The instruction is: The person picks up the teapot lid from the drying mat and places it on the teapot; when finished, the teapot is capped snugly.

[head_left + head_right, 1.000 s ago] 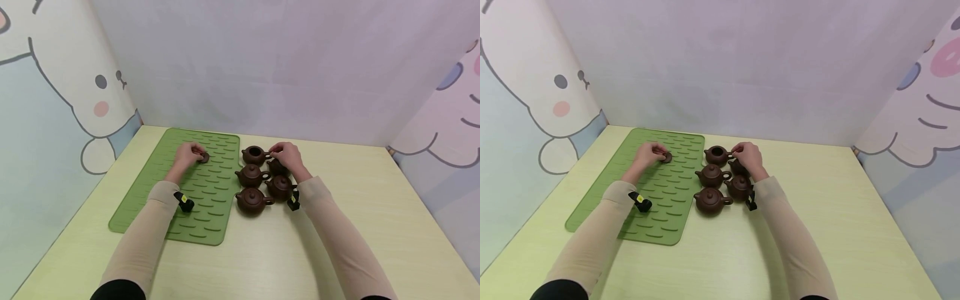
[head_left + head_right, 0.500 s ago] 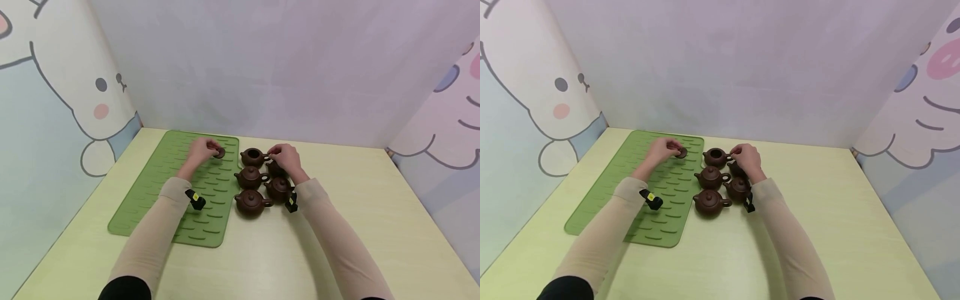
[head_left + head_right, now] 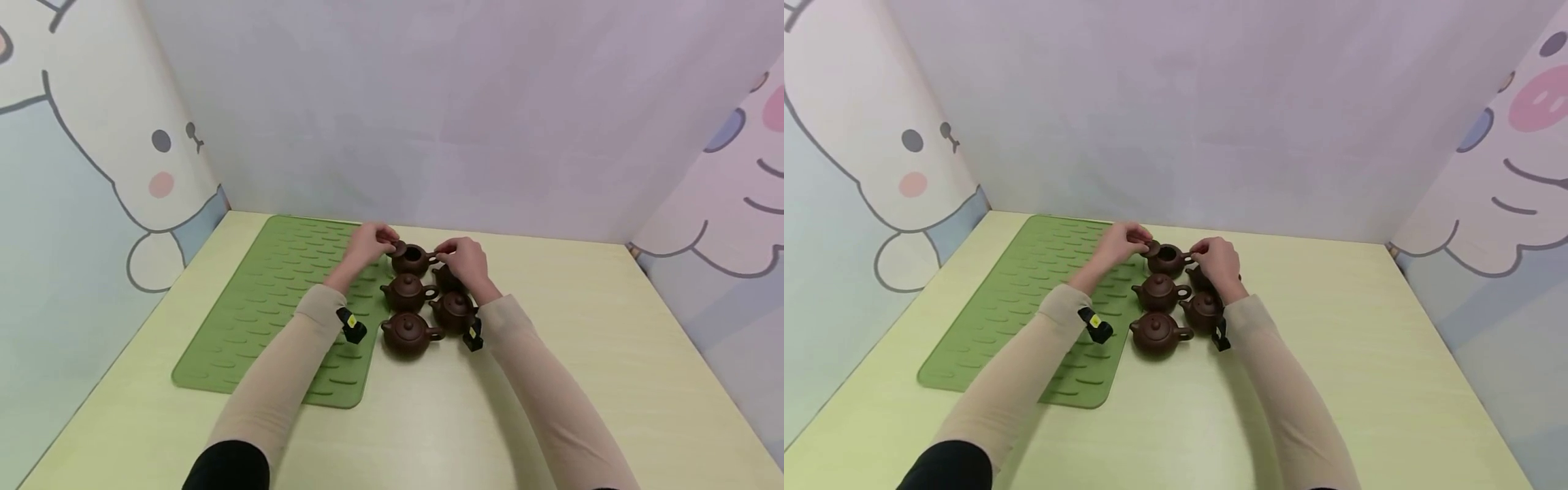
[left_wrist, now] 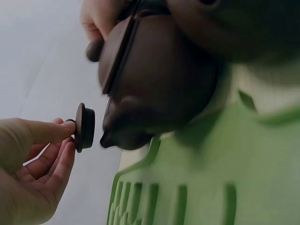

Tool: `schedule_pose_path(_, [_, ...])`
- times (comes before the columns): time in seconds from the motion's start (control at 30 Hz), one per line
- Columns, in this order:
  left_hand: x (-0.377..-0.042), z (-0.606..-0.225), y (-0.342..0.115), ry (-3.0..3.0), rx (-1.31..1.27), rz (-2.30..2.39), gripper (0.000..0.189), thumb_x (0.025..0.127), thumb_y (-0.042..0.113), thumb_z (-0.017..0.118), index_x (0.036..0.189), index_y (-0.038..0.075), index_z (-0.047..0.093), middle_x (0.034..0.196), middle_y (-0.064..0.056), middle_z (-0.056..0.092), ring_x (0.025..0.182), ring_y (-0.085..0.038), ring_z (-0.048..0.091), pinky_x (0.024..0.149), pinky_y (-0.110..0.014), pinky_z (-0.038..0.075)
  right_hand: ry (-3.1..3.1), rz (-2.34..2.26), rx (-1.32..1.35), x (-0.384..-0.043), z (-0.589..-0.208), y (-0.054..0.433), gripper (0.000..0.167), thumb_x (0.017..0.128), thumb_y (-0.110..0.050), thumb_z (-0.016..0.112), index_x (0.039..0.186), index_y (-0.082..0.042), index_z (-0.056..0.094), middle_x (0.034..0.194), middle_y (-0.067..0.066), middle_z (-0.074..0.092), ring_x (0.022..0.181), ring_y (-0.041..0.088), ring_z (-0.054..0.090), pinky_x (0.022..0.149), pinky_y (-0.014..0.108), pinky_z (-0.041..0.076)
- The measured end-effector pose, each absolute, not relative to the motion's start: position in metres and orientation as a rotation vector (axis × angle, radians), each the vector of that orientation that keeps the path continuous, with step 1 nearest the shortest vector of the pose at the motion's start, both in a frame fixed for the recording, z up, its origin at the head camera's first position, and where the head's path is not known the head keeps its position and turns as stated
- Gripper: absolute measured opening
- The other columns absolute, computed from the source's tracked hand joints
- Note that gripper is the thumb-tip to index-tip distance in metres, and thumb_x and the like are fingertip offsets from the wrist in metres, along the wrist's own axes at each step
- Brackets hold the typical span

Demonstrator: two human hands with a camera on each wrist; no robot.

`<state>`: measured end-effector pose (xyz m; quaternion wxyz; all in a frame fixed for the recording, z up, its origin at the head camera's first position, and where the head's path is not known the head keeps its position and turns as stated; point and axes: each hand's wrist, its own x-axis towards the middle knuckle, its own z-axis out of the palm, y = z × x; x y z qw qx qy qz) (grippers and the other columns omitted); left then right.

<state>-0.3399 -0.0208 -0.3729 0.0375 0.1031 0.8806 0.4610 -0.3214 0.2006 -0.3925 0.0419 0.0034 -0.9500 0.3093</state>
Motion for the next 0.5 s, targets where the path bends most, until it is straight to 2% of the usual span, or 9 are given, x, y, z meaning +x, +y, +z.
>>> schedule_pose_path(0.5, [-0.345, -0.385, 0.018, 2.744, 0.368, 1.361, 0.012, 0.093, 0.004, 0.068, 0.104, 0.008, 0.071, 0.108, -0.010, 0.072, 0.102, -0.024, 0.068, 0.087, -0.035, 0.058, -2.878, 0.964, 0.025, -0.322, -0.397, 0.204, 0.015, 0.092, -0.021, 0.070, 0.102, -0.015, 0.079, 0.106, 0.005, 0.077, 0.100, 0.028, 0.069, 0.084, 0.044, 0.054])
